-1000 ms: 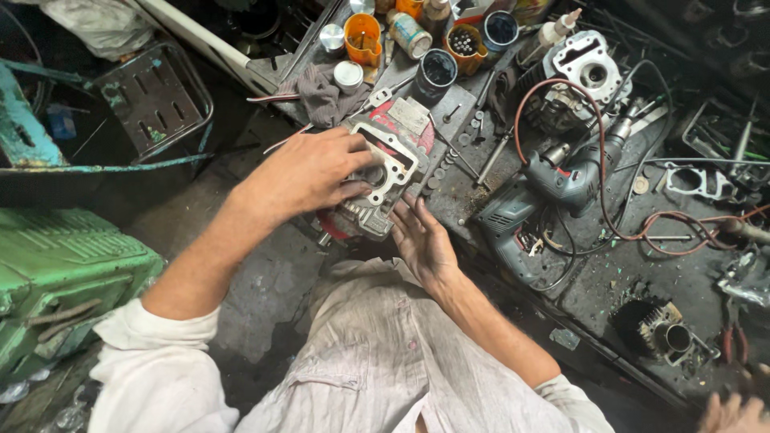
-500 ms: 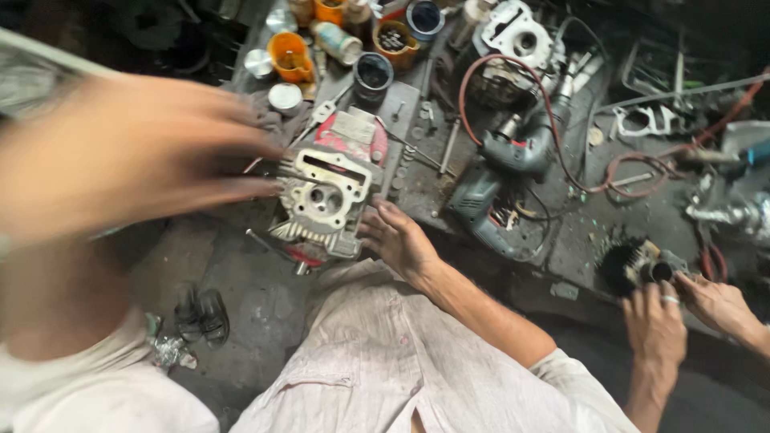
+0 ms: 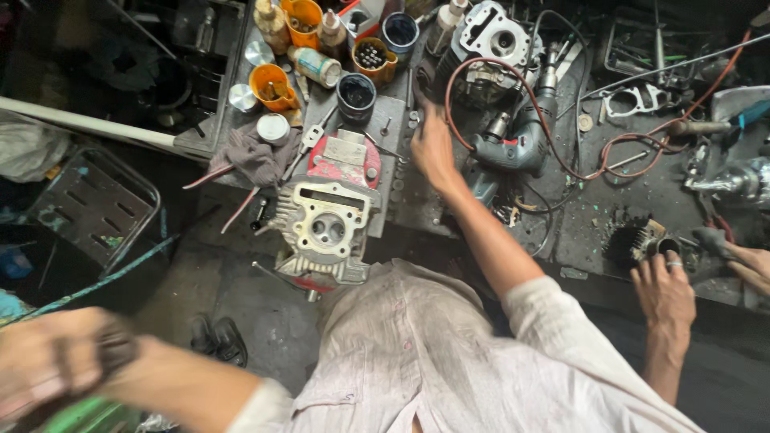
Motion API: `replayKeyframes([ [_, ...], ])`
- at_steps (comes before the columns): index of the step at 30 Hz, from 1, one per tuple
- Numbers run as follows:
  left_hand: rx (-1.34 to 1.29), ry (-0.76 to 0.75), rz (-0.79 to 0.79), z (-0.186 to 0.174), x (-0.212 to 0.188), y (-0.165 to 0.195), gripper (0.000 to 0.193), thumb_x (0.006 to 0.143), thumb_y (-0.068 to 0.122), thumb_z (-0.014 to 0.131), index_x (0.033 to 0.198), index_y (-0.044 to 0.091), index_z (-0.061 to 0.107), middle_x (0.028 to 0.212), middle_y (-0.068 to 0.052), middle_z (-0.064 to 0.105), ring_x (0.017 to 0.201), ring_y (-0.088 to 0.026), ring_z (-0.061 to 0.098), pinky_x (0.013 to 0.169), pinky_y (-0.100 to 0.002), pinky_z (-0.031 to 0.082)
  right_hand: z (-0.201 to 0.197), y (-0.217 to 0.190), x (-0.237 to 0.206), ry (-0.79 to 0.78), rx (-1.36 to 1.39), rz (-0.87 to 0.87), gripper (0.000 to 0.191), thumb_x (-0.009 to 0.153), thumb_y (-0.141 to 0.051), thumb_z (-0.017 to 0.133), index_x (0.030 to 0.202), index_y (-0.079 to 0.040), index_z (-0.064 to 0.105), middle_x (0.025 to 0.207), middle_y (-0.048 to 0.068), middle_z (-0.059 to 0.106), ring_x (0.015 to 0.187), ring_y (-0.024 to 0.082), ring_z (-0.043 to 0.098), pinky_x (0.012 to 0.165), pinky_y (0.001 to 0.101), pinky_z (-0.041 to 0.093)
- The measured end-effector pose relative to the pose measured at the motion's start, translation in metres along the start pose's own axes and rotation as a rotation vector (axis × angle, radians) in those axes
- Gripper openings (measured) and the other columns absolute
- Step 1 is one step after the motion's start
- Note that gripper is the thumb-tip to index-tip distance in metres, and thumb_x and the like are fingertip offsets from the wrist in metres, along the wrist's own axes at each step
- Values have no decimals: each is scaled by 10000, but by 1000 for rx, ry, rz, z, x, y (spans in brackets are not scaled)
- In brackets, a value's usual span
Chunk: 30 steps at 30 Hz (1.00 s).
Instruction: The person uses a power drill to work on an engine cylinder head clamped in a vise. They then remove the drill bit, wipe the cylinder head with a cloth, and handle a small metal component.
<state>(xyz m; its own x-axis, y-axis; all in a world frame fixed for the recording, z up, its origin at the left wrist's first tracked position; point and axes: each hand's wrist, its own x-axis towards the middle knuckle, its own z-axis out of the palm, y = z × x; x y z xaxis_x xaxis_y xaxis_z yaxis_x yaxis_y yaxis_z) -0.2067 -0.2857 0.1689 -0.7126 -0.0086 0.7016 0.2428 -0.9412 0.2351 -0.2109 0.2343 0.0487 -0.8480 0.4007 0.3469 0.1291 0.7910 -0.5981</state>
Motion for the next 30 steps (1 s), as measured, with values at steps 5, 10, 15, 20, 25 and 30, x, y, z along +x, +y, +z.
replayKeyframes([
  [5, -131, 82, -68, -22, -88, -25, 411, 715, 298, 920, 1035, 70, 799, 939, -74, 775, 839, -202, 752, 619, -310, 650, 19, -12, 47, -78, -485, 185, 338, 918, 31, 519, 1255, 12, 540, 1304, 304, 554, 1156, 466, 607, 955, 511, 519],
  [10, -127, 113, -180, -16, -116, -18, 415, 643, 219, 973, 962, 28, 788, 855, -121, 763, 787, -214, 729, 586, -329, 622, 13, -29, 35, 24, -117, 27, 166, 1012, -71, 577, 1134, 36, 543, 1027, 266, 597, 947, 460, 623, 803, 533, 494],
  [15, -127, 100, -220, -6, -128, -28, 428, 653, 231, 975, 969, 6, 794, 842, -125, 762, 777, -219, 722, 584, -344, 623, -35, -40, 26, 25, 822, 569, 231, 1077, -280, 461, 1066, -89, 591, 796, 11, 559, 695, 199, 514, 622, 387, 390],
  [20, -192, -1, -291, 13, -120, -67, 451, 689, 205, 963, 1052, -5, 797, 936, -170, 776, 845, -252, 744, 610, -360, 692, -154, -33, 10, 113, 1582, 539, 246, 1107, -291, 479, 1138, -72, 586, 993, 76, 670, 958, 231, 667, 905, 415, 553],
  [25, -201, -220, -405, 43, -95, -127, 464, 749, 183, 938, 1115, -50, 774, 996, -208, 778, 866, -270, 767, 673, -393, 706, -243, -4, -21, 132, 1722, -118, 393, 1025, -421, 542, 1224, -86, 592, 1125, 79, 668, 1054, 245, 645, 970, 441, 504],
  [30, -203, -127, -514, 117, -81, -182, 419, 748, 154, 943, 1081, -50, 791, 929, -200, 782, 804, -249, 758, 666, -374, 699, -161, 10, -120, -140, 1872, 859, 549, 940, -486, 594, 1325, -96, 567, 1308, 82, 657, 1213, 278, 626, 1093, 494, 454],
])
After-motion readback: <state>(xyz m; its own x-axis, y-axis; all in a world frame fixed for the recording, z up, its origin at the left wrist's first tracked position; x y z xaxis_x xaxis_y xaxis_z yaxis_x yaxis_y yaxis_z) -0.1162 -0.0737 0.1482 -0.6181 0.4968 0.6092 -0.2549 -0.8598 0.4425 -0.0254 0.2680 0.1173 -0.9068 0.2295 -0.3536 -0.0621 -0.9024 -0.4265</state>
